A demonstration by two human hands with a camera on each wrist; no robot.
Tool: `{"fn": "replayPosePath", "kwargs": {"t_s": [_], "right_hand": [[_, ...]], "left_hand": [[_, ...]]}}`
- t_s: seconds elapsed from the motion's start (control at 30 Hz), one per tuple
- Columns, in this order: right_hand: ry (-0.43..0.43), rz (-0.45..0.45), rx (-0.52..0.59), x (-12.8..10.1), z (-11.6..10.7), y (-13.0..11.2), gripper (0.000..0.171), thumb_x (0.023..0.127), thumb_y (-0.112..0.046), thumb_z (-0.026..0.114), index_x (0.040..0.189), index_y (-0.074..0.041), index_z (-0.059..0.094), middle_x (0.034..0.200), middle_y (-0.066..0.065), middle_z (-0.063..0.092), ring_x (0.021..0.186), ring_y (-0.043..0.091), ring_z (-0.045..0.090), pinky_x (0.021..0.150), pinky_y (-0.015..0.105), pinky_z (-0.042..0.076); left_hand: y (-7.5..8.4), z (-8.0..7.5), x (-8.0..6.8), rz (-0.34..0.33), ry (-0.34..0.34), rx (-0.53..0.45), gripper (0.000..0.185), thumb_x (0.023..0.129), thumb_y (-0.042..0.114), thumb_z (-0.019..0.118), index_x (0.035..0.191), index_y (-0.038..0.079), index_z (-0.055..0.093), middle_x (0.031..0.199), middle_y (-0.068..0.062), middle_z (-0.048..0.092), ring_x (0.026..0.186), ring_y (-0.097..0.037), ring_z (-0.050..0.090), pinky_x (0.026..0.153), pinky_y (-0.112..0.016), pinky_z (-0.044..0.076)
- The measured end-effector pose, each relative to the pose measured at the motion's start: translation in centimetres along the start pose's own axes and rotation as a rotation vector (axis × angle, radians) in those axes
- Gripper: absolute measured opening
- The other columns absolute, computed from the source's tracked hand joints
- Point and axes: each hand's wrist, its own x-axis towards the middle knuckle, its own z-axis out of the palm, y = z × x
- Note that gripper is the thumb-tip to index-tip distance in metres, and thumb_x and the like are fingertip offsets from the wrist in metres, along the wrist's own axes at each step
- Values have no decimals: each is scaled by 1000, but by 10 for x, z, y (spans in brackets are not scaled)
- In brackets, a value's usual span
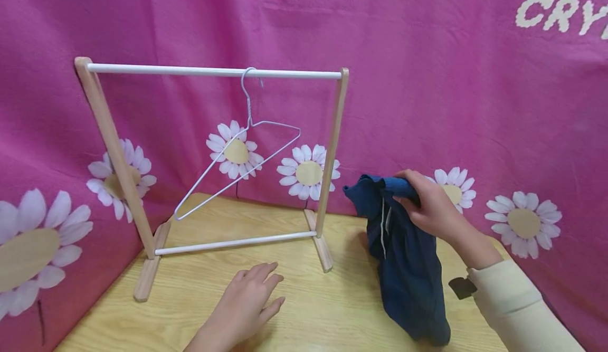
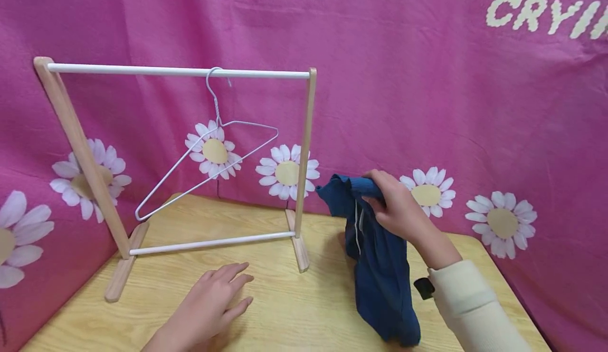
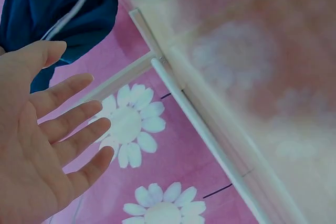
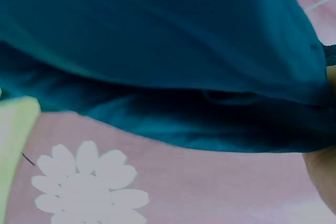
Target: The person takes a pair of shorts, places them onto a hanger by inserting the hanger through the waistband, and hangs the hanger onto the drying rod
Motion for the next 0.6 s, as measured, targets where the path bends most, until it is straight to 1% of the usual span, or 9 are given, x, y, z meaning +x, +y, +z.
{"fn": "replayPosePath", "kwargs": {"t_s": [0.1, 0.2, 0.27, 0.33, 0.5, 0.6], "right_hand": [[25, 11, -7, 5, -14, -6, 45, 79, 10, 77, 119, -1, 59, 104, 10, 66, 88, 23, 63, 84, 37, 51], [52, 5, 13, 12, -24, -13, 46, 79, 10, 77, 120, 0, 59, 104, 12, 67, 88, 23, 63, 88, 24, 49], [71, -1, 35, 17, -31, -19, 45, 79, 11, 77, 120, 0, 60, 103, 11, 68, 88, 20, 62, 89, 14, 44], [93, -7, 70, 22, -37, -25, 45, 79, 12, 77, 120, 1, 61, 104, 11, 68, 89, 17, 60, 91, 8, 40], [148, -11, 133, 30, -50, -42, 49, 78, 13, 79, 121, -1, 63, 108, 8, 69, 95, 5, 58, 94, 10, 42], [173, -20, 195, 32, -56, -55, 53, 76, 17, 78, 123, -1, 63, 112, 6, 69, 100, 1, 59, 96, 11, 44]], "left_hand": [[-1, -4, 6, -11, 2, -12, 32, 91, 34, 73, 114, 11, 71, 130, -11, 66, 121, -28, 62, 90, -47, 54], [-3, -6, 10, -25, 1, -24, 33, 91, 34, 74, 115, 10, 71, 130, -11, 66, 121, -28, 62, 92, -48, 53], [-4, -5, 11, -36, 0, -41, 34, 91, 34, 74, 116, 10, 71, 130, -12, 66, 121, -29, 62, 94, -49, 52], [-5, -4, 11, -43, 8, -55, 34, 91, 33, 75, 116, 10, 71, 129, -12, 67, 121, -29, 62, 94, -50, 52], [-7, -1, 10, -59, 11, -77, 34, 91, 32, 75, 117, 10, 71, 129, -12, 67, 121, -28, 63, 95, -49, 53], [-8, 0, 10, -72, 6, -83, 34, 91, 32, 75, 117, 10, 71, 129, -12, 67, 121, -28, 62, 94, -50, 53]]}}
